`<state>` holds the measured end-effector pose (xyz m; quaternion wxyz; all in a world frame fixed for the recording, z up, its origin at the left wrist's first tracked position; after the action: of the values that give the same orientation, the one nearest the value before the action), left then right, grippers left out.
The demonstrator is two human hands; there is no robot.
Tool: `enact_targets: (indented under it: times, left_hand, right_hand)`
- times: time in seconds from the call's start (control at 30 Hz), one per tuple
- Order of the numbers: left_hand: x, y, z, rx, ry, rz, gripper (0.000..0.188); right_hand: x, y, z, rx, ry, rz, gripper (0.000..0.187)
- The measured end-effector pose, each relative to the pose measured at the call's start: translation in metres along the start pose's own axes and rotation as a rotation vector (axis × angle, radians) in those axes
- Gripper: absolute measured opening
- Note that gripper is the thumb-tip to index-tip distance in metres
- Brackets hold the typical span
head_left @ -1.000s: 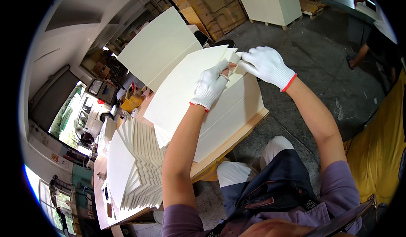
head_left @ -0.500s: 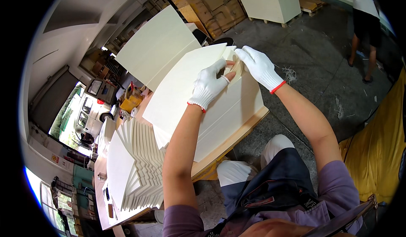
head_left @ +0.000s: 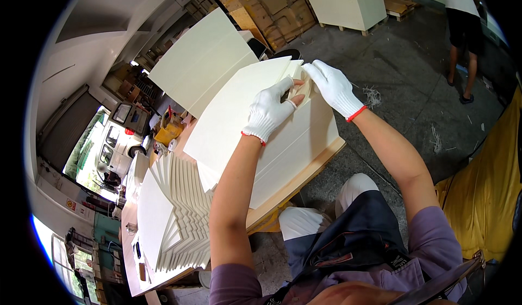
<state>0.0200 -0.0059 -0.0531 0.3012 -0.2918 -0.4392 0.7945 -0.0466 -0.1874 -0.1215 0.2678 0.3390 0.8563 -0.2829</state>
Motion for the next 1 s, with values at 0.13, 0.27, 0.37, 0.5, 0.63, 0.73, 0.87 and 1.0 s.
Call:
enact_targets:
  times: [0.13, 0.27, 0.37, 0.5, 0.63, 0.73, 0.87, 1.0]
  left_hand:
    - [0.001, 0.0, 0.003, -0.027, 0.016, 0.011, 0.031]
    - [0.003, -0.002, 0.005, 0.027, 0.01, 0.042, 0.031]
    - [0.002, -0.002, 0.005, -0.003, -0.016, 0.04, 0.03]
    - [0.003, 0.0, 0.005, -0.065, 0.022, 0.032, 0.031]
    - [0.002, -0.001, 0.004, -0.071, 0.017, 0.037, 0.035]
    - [0.002, -0.001, 0.005, -0.018, 0.006, 0.004, 0.037]
    - [0.002, 0.0, 0.002, -0.037, 0.028, 0.035, 0.037]
    - [0.002, 0.002, 0.005, -0.046, 0.081, 0.067, 0.038]
  right_hand:
    - [0.0, 0.0, 0.0, 0.002, 0.015, -0.005, 0.056]
    - [0.001, -0.001, -0.004, -0.036, 0.051, -0.019, 0.056]
    - [0.0, 0.0, 0.0, 0.005, 0.031, -0.02, 0.055]
    - [0.002, 0.002, 0.004, -0.008, 0.015, 0.011, 0.054]
    - [0.001, 0.003, 0.006, 0.004, 0.019, 0.01, 0.054]
    - [0.002, 0.003, 0.006, -0.016, 0.008, 0.028, 0.054]
    - [0.002, 0.003, 0.004, -0.01, 0.018, 0.027, 0.054]
    - [0.001, 0.0, 0.005, -0.006, 0.041, 0.016, 0.055]
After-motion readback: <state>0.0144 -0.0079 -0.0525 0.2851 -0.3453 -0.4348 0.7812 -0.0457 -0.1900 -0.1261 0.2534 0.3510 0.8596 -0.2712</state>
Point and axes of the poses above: each hand's wrist, its own x-axis away from the middle knuckle, its own y-axis out of the palm, z = x × y, the point moved 2 cm from there along -x, towards the middle knuckle, and after that the axes turned 6 degrees about -y, right-handed, at the moved point
